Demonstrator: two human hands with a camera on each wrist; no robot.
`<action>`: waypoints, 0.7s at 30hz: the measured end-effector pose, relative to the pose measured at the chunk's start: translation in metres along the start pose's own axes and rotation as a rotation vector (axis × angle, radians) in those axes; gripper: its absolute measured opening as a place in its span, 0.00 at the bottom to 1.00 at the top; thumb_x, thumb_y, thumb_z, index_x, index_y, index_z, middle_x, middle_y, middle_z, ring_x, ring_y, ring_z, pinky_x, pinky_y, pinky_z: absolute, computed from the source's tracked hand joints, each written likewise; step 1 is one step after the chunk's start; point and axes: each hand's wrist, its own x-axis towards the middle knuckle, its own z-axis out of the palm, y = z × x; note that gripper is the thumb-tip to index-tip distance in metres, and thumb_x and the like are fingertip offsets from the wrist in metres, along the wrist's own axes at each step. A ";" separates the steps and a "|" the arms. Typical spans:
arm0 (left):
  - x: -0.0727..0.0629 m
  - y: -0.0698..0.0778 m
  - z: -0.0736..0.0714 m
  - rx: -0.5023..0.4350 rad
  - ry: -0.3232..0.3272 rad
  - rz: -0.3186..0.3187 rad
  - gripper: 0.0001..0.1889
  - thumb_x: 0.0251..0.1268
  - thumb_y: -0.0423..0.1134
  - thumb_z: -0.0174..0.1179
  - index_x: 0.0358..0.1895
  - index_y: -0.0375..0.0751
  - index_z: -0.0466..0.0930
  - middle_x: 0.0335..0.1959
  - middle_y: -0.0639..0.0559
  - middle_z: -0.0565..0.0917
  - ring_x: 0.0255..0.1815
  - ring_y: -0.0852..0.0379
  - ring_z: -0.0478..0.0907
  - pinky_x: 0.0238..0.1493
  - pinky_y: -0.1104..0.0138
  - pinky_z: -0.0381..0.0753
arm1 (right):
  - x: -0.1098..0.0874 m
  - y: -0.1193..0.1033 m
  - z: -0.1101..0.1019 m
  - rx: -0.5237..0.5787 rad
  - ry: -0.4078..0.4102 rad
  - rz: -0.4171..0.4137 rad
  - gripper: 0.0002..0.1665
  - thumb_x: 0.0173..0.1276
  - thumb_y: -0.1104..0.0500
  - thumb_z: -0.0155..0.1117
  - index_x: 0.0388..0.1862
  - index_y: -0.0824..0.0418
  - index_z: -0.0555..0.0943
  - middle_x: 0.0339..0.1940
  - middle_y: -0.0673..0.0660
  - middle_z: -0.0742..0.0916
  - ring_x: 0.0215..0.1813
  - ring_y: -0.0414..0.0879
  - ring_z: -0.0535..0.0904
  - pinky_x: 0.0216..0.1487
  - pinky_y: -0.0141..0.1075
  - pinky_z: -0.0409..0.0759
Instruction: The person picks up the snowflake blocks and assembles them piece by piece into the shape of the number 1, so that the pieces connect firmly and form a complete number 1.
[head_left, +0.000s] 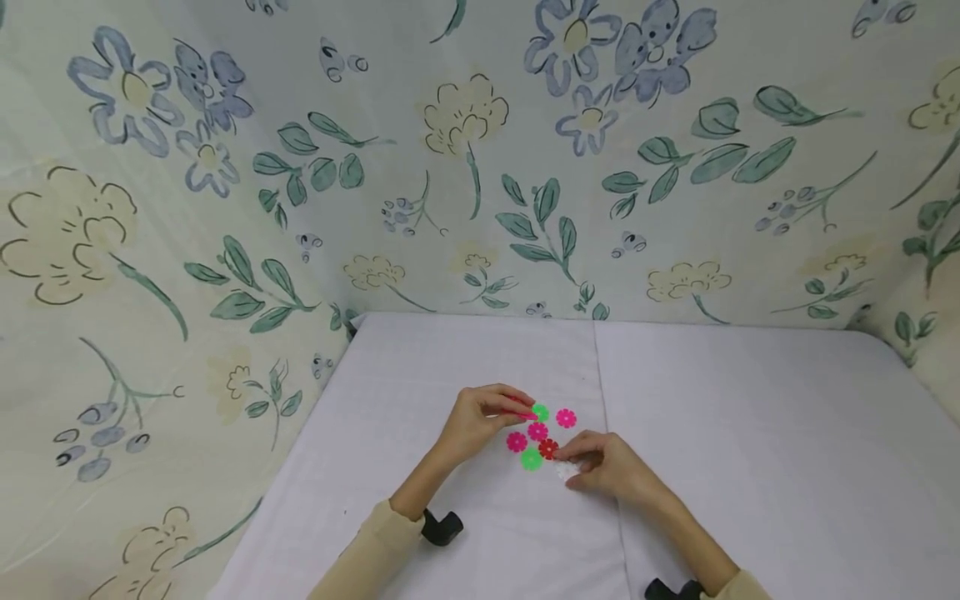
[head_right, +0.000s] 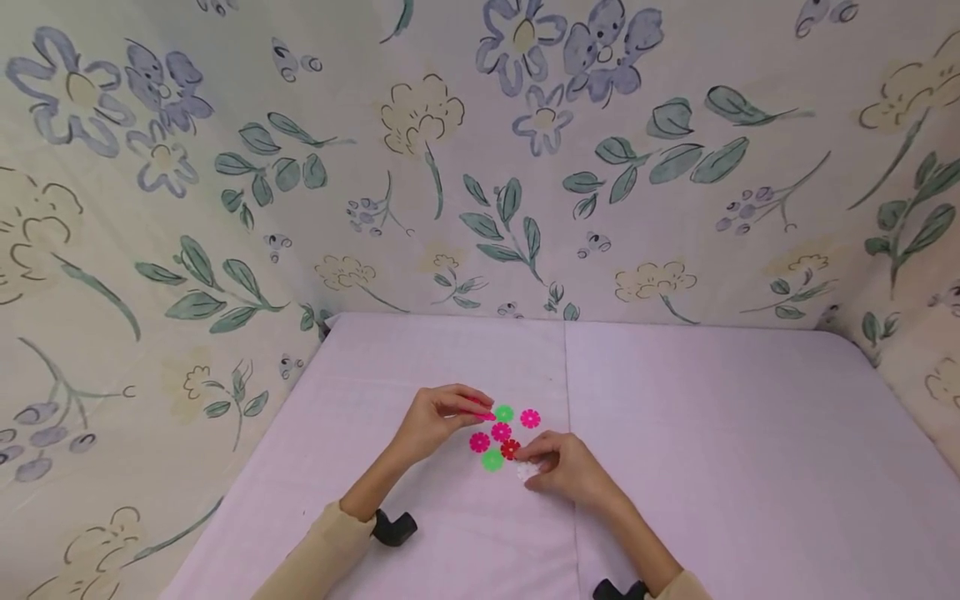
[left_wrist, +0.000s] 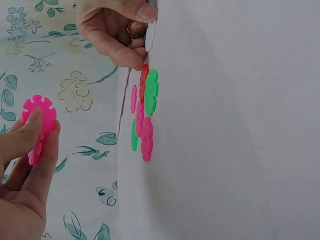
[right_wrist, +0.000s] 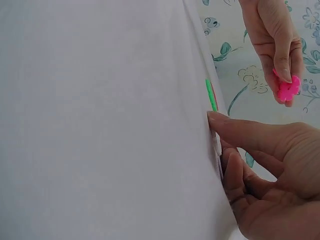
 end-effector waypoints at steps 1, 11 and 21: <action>0.000 0.000 0.000 -0.003 -0.001 -0.011 0.07 0.63 0.31 0.72 0.42 0.36 0.92 0.48 0.49 0.91 0.53 0.53 0.86 0.54 0.70 0.86 | 0.000 0.000 0.000 -0.008 -0.003 -0.016 0.18 0.58 0.64 0.81 0.48 0.63 0.90 0.46 0.61 0.88 0.40 0.44 0.81 0.40 0.28 0.82; 0.003 -0.003 0.005 -0.022 0.011 -0.024 0.05 0.59 0.29 0.74 0.38 0.39 0.93 0.45 0.48 0.92 0.49 0.55 0.87 0.49 0.69 0.88 | 0.002 -0.002 -0.002 -0.128 0.030 -0.053 0.10 0.53 0.61 0.84 0.34 0.58 0.91 0.35 0.54 0.86 0.35 0.41 0.80 0.37 0.28 0.81; 0.003 -0.002 0.007 -0.077 -0.005 -0.027 0.05 0.61 0.28 0.72 0.39 0.37 0.93 0.48 0.45 0.91 0.51 0.54 0.87 0.49 0.68 0.88 | -0.002 -0.005 -0.013 -0.113 -0.046 0.000 0.22 0.55 0.61 0.84 0.49 0.61 0.88 0.43 0.56 0.85 0.43 0.45 0.80 0.40 0.29 0.85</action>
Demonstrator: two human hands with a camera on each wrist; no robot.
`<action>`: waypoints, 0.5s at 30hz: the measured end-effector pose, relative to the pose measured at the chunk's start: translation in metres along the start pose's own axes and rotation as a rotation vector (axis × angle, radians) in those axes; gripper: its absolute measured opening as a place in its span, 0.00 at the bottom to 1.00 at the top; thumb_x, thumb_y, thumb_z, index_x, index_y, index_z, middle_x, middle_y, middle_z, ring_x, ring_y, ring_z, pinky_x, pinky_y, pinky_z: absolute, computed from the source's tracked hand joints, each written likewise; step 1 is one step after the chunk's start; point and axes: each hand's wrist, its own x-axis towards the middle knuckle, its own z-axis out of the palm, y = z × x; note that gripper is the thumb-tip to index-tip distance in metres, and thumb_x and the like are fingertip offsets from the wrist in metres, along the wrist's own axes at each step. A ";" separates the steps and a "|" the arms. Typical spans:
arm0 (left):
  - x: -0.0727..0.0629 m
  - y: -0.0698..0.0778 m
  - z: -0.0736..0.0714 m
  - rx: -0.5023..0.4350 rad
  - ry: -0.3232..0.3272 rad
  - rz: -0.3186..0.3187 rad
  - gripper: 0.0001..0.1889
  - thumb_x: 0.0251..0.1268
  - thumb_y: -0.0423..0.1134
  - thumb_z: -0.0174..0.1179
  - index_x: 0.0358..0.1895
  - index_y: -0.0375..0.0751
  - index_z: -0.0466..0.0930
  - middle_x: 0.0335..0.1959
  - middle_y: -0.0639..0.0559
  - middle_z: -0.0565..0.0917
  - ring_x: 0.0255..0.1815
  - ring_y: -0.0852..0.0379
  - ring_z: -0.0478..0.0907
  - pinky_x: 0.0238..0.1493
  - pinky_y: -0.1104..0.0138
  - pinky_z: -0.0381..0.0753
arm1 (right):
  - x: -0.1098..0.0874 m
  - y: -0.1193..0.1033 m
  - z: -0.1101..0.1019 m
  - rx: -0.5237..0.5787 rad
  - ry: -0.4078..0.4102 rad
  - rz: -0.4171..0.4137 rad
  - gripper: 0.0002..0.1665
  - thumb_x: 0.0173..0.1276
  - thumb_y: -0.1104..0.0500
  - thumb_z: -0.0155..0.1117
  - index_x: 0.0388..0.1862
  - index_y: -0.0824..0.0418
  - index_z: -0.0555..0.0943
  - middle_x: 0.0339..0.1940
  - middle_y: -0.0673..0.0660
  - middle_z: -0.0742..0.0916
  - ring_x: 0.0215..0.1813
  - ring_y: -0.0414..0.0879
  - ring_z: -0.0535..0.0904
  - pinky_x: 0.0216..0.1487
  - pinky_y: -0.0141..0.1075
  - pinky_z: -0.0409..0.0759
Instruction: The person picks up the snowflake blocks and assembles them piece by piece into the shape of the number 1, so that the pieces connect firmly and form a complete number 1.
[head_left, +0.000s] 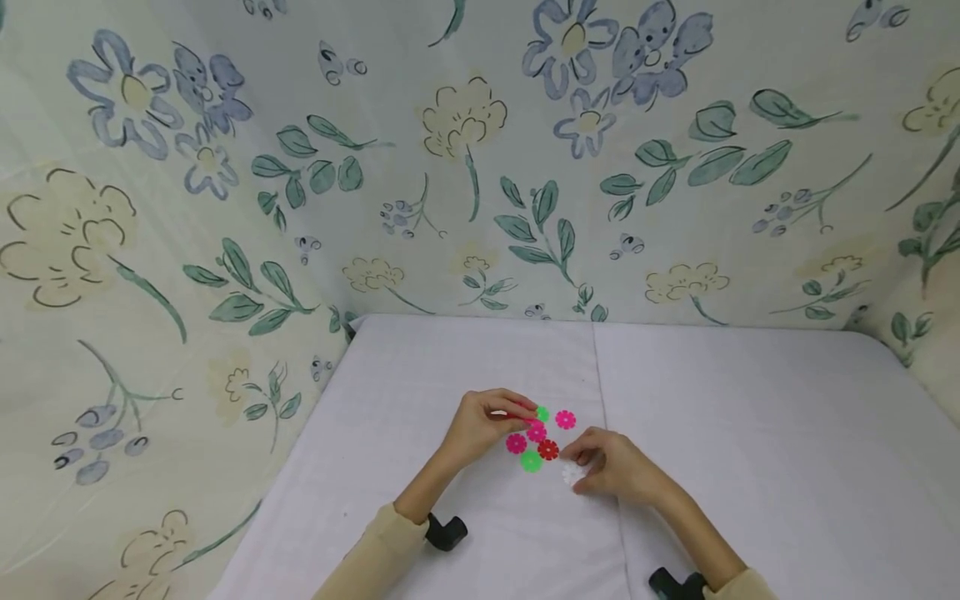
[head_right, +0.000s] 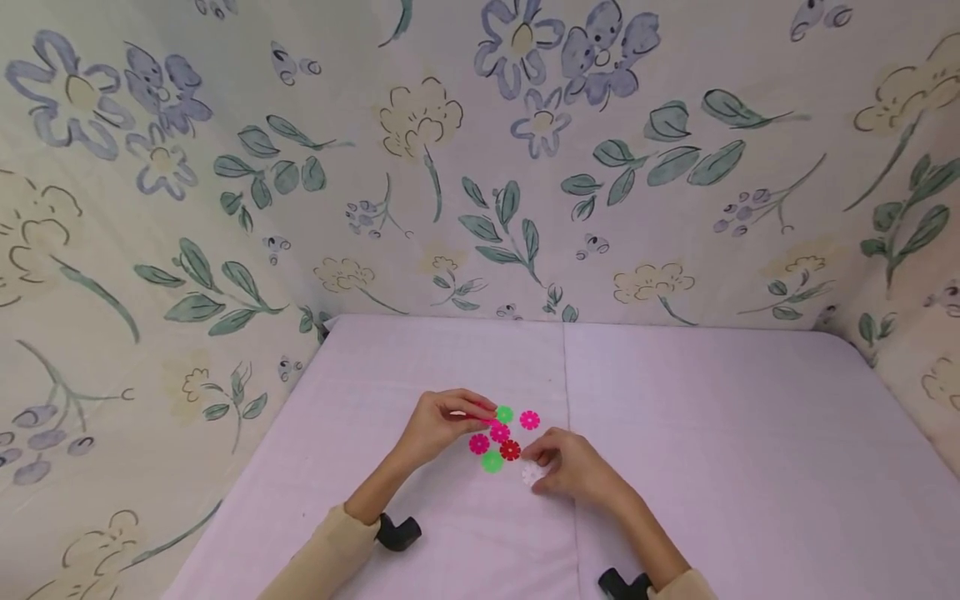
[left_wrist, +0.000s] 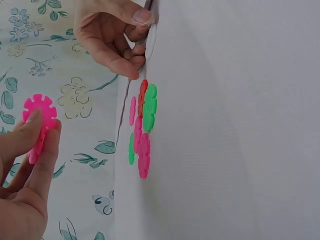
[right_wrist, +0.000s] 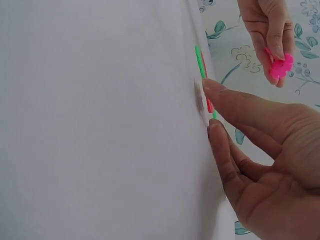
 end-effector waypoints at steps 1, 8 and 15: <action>0.000 0.000 0.000 0.002 -0.002 -0.004 0.05 0.61 0.28 0.72 0.40 0.38 0.93 0.48 0.45 0.91 0.51 0.55 0.87 0.49 0.68 0.88 | 0.000 0.002 -0.001 0.010 -0.005 0.005 0.22 0.56 0.61 0.83 0.49 0.61 0.88 0.44 0.56 0.85 0.43 0.45 0.81 0.41 0.29 0.85; 0.003 -0.002 0.001 0.025 -0.020 -0.033 0.07 0.62 0.30 0.72 0.42 0.39 0.93 0.48 0.47 0.91 0.52 0.59 0.86 0.47 0.71 0.87 | 0.000 0.011 -0.007 0.065 -0.025 -0.019 0.19 0.58 0.61 0.81 0.49 0.62 0.89 0.44 0.60 0.87 0.42 0.45 0.81 0.41 0.29 0.83; 0.001 -0.002 0.000 0.037 -0.008 -0.045 0.07 0.62 0.30 0.73 0.42 0.40 0.93 0.47 0.48 0.92 0.50 0.63 0.86 0.47 0.72 0.87 | 0.002 0.009 -0.003 0.048 -0.028 -0.020 0.15 0.57 0.62 0.82 0.44 0.61 0.90 0.40 0.57 0.86 0.40 0.43 0.80 0.39 0.29 0.81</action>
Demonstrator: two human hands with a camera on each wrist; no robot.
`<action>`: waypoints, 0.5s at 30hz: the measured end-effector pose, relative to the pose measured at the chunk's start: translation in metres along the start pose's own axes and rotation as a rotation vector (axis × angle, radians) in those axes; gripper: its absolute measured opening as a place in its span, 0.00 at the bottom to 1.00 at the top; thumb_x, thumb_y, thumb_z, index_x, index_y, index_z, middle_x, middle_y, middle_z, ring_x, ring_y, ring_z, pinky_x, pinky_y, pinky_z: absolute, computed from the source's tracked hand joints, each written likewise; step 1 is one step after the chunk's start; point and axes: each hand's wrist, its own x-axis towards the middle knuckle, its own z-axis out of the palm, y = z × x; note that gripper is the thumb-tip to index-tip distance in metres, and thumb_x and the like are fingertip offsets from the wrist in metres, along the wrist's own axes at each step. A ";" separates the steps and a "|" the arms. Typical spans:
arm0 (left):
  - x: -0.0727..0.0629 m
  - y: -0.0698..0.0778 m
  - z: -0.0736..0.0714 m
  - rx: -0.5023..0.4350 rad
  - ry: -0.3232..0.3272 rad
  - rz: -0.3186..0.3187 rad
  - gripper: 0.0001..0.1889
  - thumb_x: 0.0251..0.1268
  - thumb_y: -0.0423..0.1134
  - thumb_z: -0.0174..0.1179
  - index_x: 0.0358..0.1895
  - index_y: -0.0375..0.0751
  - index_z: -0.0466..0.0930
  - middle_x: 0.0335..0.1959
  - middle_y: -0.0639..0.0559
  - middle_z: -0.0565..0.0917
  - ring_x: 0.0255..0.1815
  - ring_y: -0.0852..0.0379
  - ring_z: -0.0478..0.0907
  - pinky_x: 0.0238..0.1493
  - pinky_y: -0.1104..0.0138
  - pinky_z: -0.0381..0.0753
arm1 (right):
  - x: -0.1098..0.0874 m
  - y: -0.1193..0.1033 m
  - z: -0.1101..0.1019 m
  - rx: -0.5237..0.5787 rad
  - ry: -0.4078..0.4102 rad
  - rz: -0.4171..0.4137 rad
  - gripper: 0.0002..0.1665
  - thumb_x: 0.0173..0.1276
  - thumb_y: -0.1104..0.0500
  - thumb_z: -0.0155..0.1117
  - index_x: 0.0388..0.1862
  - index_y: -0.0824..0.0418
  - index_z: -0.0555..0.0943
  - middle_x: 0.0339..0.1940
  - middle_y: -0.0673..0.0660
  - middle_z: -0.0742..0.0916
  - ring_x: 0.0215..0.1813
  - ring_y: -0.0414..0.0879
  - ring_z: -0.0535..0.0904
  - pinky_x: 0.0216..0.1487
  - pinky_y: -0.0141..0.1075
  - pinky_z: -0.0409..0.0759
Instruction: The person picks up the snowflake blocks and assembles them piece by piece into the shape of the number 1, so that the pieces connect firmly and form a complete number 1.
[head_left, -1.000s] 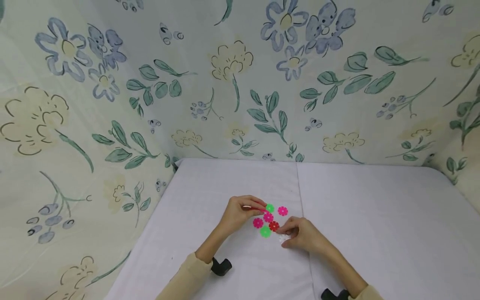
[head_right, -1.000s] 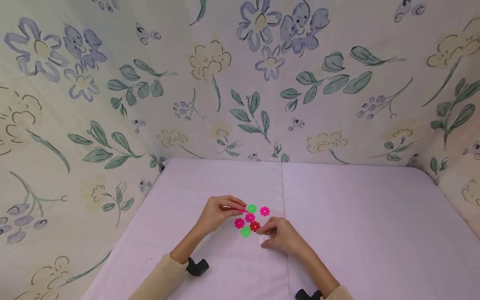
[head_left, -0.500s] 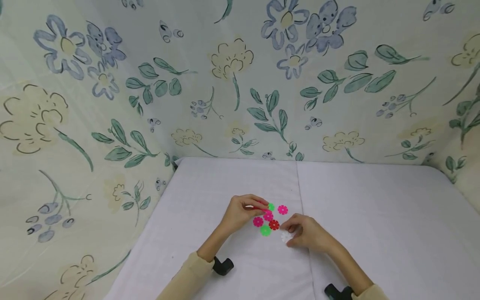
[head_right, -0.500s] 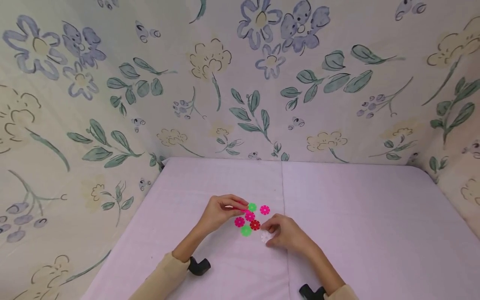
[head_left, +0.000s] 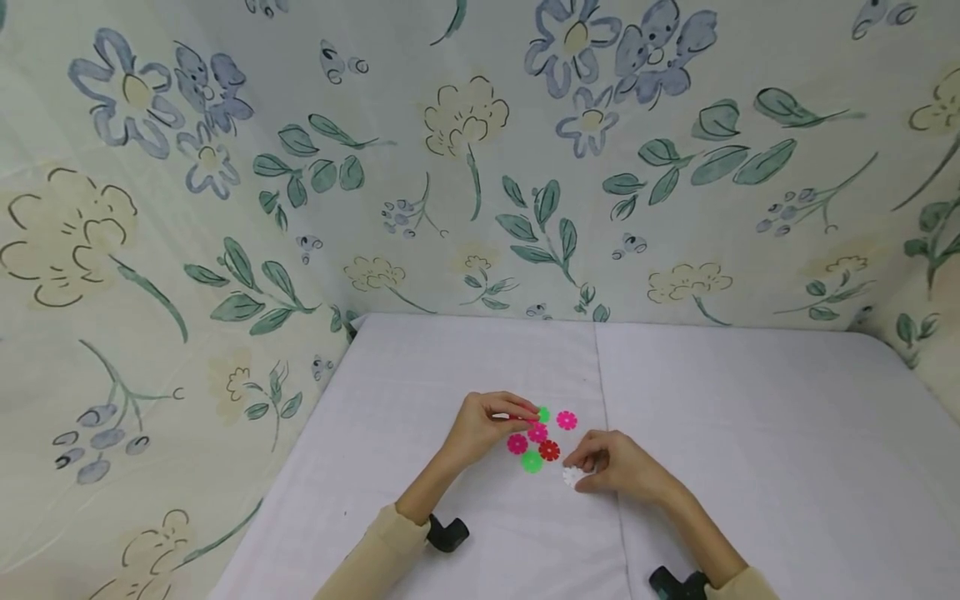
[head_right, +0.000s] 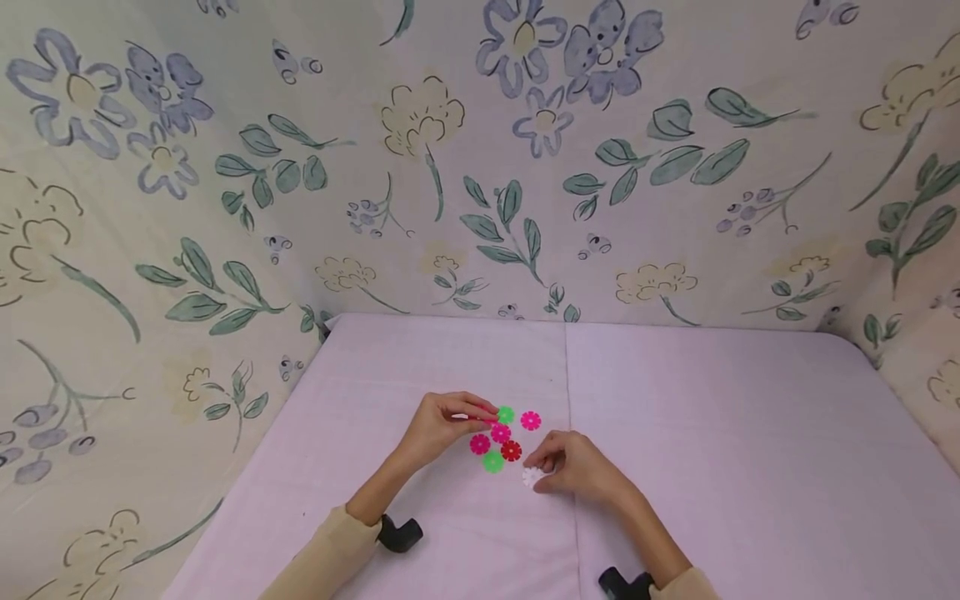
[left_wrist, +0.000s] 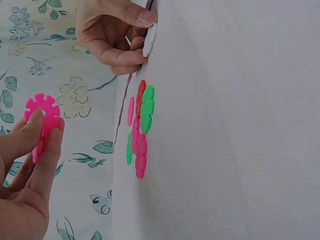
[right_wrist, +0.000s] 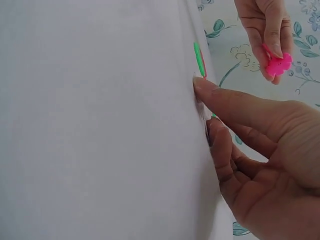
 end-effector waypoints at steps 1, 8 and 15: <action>-0.001 -0.001 0.000 0.000 -0.002 -0.001 0.07 0.62 0.29 0.73 0.41 0.39 0.93 0.47 0.47 0.91 0.49 0.63 0.86 0.47 0.72 0.87 | 0.000 -0.001 0.001 -0.013 0.000 0.005 0.15 0.57 0.62 0.82 0.43 0.60 0.90 0.39 0.57 0.85 0.39 0.42 0.79 0.39 0.29 0.80; -0.002 -0.002 0.000 -0.009 -0.006 0.008 0.07 0.62 0.27 0.72 0.41 0.37 0.93 0.47 0.45 0.91 0.48 0.63 0.86 0.47 0.71 0.88 | 0.003 -0.007 0.003 -0.056 0.005 0.012 0.16 0.57 0.63 0.81 0.42 0.60 0.85 0.34 0.54 0.85 0.35 0.39 0.79 0.37 0.30 0.81; -0.001 -0.003 0.001 0.035 0.017 0.035 0.06 0.62 0.31 0.73 0.41 0.40 0.93 0.46 0.47 0.92 0.49 0.60 0.87 0.45 0.71 0.88 | 0.004 -0.011 0.001 0.095 0.061 0.054 0.17 0.65 0.65 0.75 0.53 0.68 0.86 0.33 0.59 0.88 0.31 0.46 0.89 0.34 0.34 0.88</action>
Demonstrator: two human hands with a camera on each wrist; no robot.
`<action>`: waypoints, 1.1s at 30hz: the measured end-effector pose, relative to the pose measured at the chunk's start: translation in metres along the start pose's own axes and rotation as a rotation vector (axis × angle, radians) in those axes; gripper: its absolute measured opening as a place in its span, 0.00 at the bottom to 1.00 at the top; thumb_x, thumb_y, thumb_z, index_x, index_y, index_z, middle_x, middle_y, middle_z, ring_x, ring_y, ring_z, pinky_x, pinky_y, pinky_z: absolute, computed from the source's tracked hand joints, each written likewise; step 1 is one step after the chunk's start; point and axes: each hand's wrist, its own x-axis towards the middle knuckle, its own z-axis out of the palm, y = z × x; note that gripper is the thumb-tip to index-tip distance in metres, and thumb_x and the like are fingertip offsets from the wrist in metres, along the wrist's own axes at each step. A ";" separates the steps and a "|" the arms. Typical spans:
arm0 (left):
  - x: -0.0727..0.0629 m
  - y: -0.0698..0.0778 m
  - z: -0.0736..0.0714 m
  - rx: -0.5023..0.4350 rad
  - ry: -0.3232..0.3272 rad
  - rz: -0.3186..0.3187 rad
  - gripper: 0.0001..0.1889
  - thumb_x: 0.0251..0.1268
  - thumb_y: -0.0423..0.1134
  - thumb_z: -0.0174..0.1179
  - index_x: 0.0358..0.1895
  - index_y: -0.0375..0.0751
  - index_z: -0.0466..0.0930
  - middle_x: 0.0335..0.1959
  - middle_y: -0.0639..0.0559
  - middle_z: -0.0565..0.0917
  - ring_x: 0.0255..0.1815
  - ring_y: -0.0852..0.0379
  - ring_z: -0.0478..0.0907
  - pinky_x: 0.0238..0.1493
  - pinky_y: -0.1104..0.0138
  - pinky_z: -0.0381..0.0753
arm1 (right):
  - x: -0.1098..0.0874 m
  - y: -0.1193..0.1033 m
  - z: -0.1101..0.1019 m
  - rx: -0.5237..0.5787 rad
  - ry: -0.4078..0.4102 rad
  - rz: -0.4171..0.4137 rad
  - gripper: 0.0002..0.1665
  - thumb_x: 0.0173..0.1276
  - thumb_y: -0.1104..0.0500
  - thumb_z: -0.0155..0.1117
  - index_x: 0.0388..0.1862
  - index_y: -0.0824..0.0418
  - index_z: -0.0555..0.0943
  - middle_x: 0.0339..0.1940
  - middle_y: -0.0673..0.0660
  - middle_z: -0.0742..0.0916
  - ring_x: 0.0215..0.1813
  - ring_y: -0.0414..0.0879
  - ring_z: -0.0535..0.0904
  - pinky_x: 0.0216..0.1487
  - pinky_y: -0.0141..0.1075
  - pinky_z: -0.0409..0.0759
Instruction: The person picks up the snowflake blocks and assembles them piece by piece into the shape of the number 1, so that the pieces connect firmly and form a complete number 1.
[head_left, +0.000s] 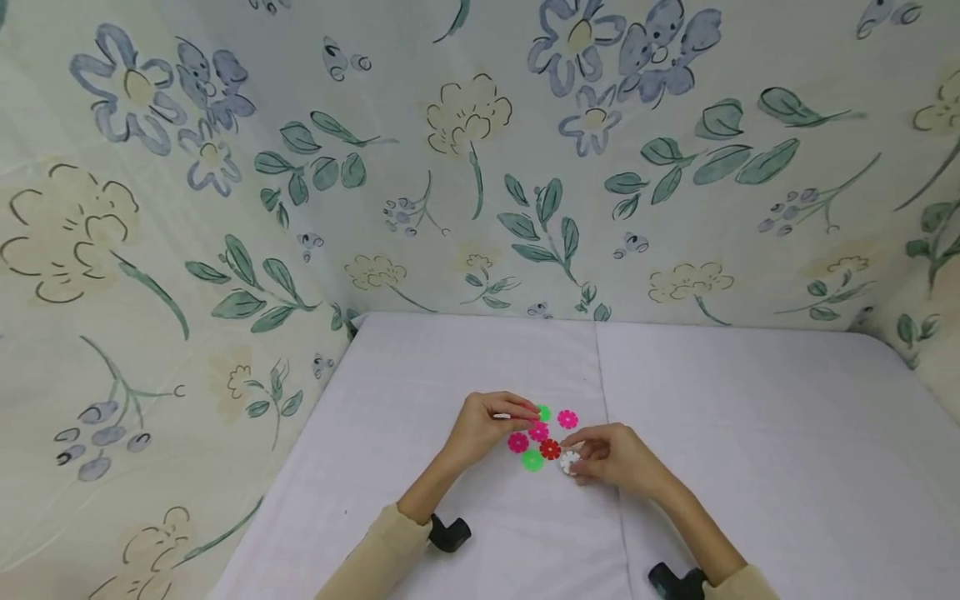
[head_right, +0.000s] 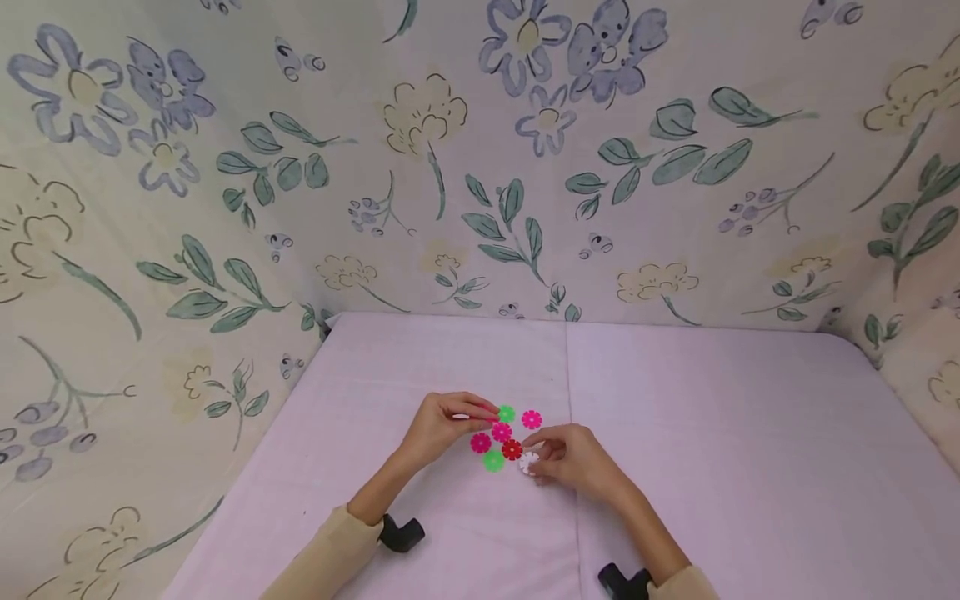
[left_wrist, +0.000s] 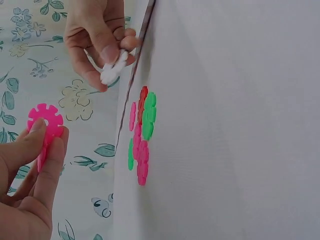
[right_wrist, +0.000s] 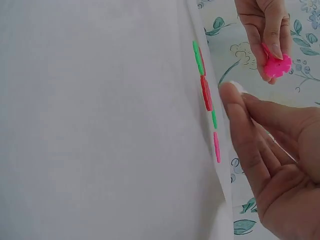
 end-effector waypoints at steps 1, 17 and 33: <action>0.000 0.000 0.000 0.004 0.007 -0.001 0.06 0.62 0.31 0.73 0.41 0.40 0.94 0.45 0.47 0.92 0.49 0.60 0.87 0.46 0.71 0.88 | 0.000 -0.001 0.000 0.036 0.019 0.004 0.18 0.66 0.65 0.74 0.54 0.70 0.85 0.34 0.61 0.90 0.33 0.48 0.90 0.36 0.35 0.89; 0.002 0.007 0.003 -0.108 0.051 -0.102 0.09 0.64 0.34 0.72 0.46 0.39 0.93 0.49 0.47 0.92 0.52 0.56 0.88 0.49 0.70 0.87 | 0.009 -0.019 0.012 0.317 0.394 -0.106 0.18 0.73 0.62 0.69 0.57 0.70 0.82 0.43 0.71 0.91 0.37 0.46 0.93 0.42 0.36 0.90; 0.004 0.007 0.009 -0.080 0.119 -0.059 0.07 0.62 0.36 0.74 0.42 0.45 0.94 0.47 0.52 0.92 0.54 0.54 0.87 0.47 0.73 0.87 | 0.012 -0.027 0.020 0.421 0.489 -0.118 0.18 0.72 0.64 0.69 0.55 0.74 0.82 0.42 0.68 0.92 0.37 0.46 0.93 0.42 0.38 0.89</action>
